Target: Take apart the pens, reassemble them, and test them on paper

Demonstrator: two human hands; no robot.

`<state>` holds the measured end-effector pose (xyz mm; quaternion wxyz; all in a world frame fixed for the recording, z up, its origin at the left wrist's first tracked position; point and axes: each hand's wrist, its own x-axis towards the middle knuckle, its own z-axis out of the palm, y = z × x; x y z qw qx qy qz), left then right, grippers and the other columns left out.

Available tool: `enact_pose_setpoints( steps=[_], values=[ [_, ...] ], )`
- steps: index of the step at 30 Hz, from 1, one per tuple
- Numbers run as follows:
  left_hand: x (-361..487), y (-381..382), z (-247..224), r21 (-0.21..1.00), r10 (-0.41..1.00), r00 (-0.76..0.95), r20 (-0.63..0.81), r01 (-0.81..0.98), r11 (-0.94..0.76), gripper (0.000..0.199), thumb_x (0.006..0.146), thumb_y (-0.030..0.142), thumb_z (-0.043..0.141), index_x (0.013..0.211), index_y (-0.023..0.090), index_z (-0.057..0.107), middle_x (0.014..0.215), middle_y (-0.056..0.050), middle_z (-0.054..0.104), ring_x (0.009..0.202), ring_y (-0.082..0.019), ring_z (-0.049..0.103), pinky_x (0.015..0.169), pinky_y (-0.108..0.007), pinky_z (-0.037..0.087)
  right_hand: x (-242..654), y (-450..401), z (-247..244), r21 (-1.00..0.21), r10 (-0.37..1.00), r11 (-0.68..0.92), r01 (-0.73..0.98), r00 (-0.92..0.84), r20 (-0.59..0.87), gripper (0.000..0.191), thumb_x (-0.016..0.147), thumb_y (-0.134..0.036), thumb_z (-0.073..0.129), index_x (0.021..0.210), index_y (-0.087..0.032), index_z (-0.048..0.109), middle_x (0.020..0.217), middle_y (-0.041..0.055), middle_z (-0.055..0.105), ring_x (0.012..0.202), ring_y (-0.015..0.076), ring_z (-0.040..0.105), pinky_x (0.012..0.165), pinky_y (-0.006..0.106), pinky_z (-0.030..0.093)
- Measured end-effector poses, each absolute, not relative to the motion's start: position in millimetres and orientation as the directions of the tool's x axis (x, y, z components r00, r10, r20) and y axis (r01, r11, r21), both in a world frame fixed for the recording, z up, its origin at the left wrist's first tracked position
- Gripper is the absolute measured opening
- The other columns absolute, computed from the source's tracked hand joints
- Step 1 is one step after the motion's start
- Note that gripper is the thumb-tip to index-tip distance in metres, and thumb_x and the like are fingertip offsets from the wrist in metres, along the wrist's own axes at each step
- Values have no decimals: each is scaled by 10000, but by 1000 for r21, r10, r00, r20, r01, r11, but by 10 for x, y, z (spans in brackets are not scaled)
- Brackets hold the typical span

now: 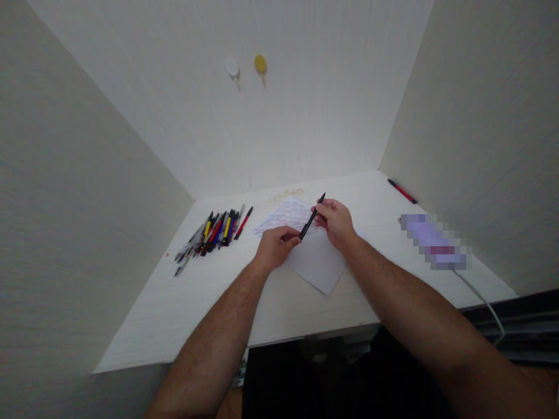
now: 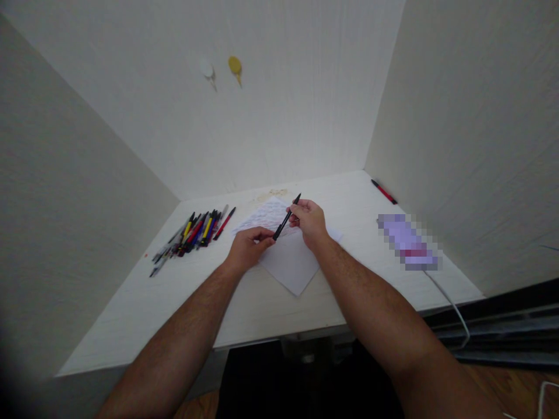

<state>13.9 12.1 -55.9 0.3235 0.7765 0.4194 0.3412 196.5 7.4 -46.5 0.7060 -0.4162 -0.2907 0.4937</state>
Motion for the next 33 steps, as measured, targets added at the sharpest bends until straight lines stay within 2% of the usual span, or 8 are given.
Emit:
enact_pose_setpoints(
  steps=[16, 26, 33],
  values=[
    [141, 94, -524, 772, 884, 384, 267, 464, -434, 114, 736, 245, 696, 834, 207, 740, 764, -1, 730, 687, -142, 630, 686, -276, 505, 1955, 51, -409, -881, 945, 157, -445, 326, 4, 205, 705, -205, 721, 819, -181, 552, 734, 16, 693, 496, 75, 545, 430, 192, 479],
    [141, 91, -503, 766, 887, 382, 259, 478, -430, 135, 743, 263, 690, 848, 198, 743, 759, -1, 720, 686, -138, 617, 678, -267, 482, 1957, 56, -402, -887, 938, 169, -429, 347, 11, 228, 695, -219, 719, 834, -183, 542, 729, 11, 694, 489, 80, 549, 421, 199, 477],
    [127, 113, -518, 734, 873, 376, 311, 488, -472, 155, 764, 302, 678, 866, 204, 741, 704, 12, 696, 648, -129, 593, 635, -255, 465, 2012, 86, -388, -872, 917, 207, -444, 399, 15, 197, 702, -215, 693, 817, -184, 537, 739, 16, 697, 503, 80, 555, 423, 193, 476]
  ],
)
